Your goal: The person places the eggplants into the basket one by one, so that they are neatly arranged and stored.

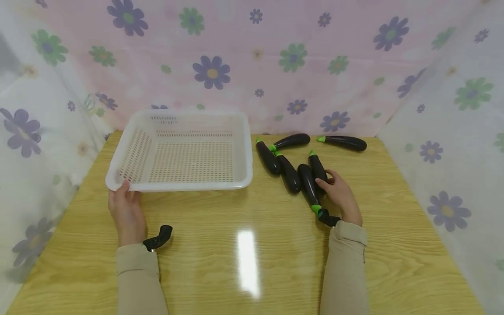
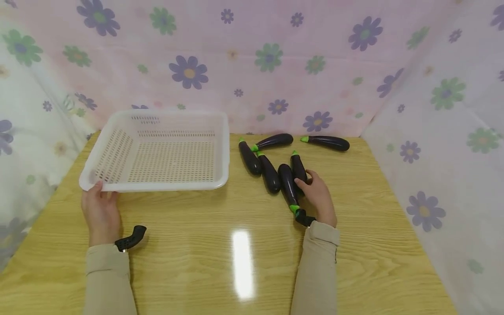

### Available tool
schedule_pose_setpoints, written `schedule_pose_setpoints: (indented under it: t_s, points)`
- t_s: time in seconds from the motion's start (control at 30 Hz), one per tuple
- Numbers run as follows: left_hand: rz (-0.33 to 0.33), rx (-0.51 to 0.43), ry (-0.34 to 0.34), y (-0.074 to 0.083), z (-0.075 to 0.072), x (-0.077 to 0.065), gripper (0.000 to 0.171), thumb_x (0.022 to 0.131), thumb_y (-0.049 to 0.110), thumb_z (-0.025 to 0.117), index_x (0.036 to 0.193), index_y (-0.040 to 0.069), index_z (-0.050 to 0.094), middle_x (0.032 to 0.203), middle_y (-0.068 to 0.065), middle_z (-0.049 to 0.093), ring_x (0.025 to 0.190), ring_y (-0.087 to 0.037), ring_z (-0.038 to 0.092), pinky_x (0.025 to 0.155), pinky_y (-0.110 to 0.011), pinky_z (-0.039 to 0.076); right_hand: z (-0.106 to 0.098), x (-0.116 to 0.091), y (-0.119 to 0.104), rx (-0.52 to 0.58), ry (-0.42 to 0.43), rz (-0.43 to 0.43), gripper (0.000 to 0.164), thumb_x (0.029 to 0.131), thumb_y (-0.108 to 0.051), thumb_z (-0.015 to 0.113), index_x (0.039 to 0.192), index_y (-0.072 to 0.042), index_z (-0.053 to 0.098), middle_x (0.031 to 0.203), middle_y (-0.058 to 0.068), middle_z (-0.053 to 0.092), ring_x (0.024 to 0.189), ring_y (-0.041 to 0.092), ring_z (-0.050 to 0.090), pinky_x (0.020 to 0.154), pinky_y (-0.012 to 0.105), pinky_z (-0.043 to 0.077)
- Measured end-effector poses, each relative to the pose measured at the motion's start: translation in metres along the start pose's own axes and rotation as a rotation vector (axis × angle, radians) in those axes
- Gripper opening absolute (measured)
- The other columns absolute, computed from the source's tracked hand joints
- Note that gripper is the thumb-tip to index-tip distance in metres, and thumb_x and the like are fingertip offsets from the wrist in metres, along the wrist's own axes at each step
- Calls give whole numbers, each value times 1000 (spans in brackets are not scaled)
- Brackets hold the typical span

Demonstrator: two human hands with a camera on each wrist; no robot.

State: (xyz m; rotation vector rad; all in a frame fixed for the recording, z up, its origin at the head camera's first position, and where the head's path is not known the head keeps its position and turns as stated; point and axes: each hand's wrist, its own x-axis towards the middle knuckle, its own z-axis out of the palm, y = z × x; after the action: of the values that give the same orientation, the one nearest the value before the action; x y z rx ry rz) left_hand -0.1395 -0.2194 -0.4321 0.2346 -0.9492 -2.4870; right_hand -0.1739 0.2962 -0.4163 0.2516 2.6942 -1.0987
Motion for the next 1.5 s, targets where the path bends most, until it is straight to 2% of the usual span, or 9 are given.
schedule_pose_setpoints:
  t_s: [0.3,0.47,0.57,0.8,1.0,1.2,1.27,1.4,1.5]
  points:
    - [74,-42,-2,1,4,0,42,86,1,46,128,6,44,135,-13,37,125,-25,31,99,-34,24,2,-2,5,81,14,7,70,90,-45,40,143,-6,14,132,29,33,119,41,33,95,53,26]
    - [90,-91,25,-2,6,-2,39,89,14,51,127,6,46,134,-15,39,124,-27,31,98,-37,22,-4,-4,4,128,40,2,69,91,-45,38,143,-8,12,133,29,32,119,42,33,94,54,27]
    - [85,-36,-17,-5,9,-2,43,90,21,51,130,8,42,136,-15,36,126,-27,29,100,-37,19,-8,-7,1,166,61,-20,67,92,-44,38,143,-9,13,133,28,32,113,42,39,92,53,30]
    - [73,-107,-78,-3,8,1,44,90,14,50,132,9,38,139,-13,31,129,-25,24,103,-36,19,-9,-8,-5,320,124,-58,63,92,-39,40,144,-13,13,128,25,38,101,37,50,90,47,36]
    - [55,34,-107,-7,10,-5,47,91,6,46,135,10,32,140,-12,31,129,-24,26,103,-31,21,-10,-13,-8,361,128,-69,70,90,-38,45,144,-16,7,130,25,31,108,37,44,90,47,37]
    - [50,67,-38,-6,10,-5,46,89,5,44,133,13,34,138,-11,35,127,-24,30,102,-33,23,-5,-14,-25,404,84,-104,71,87,-43,49,144,-18,13,131,21,30,115,34,37,93,47,34]
    - [58,133,-16,-10,5,1,45,89,8,44,133,16,35,137,-8,37,125,-23,33,101,-34,24,-4,-14,-30,452,58,-116,70,88,-43,49,144,-19,14,132,19,29,115,32,38,94,46,32]
    - [67,186,-5,-29,-23,25,45,88,13,47,131,21,37,134,-4,41,121,-19,39,96,-32,30,-5,-19,-37,575,20,-153,67,90,-39,47,144,-19,13,137,16,25,119,28,36,98,46,26]
    - [49,141,-9,-23,-14,22,41,91,17,42,131,19,36,135,-6,39,122,-20,36,97,-31,28,-5,-20,-44,689,3,-186,62,92,-31,47,143,-17,15,138,13,25,121,24,34,99,44,25]
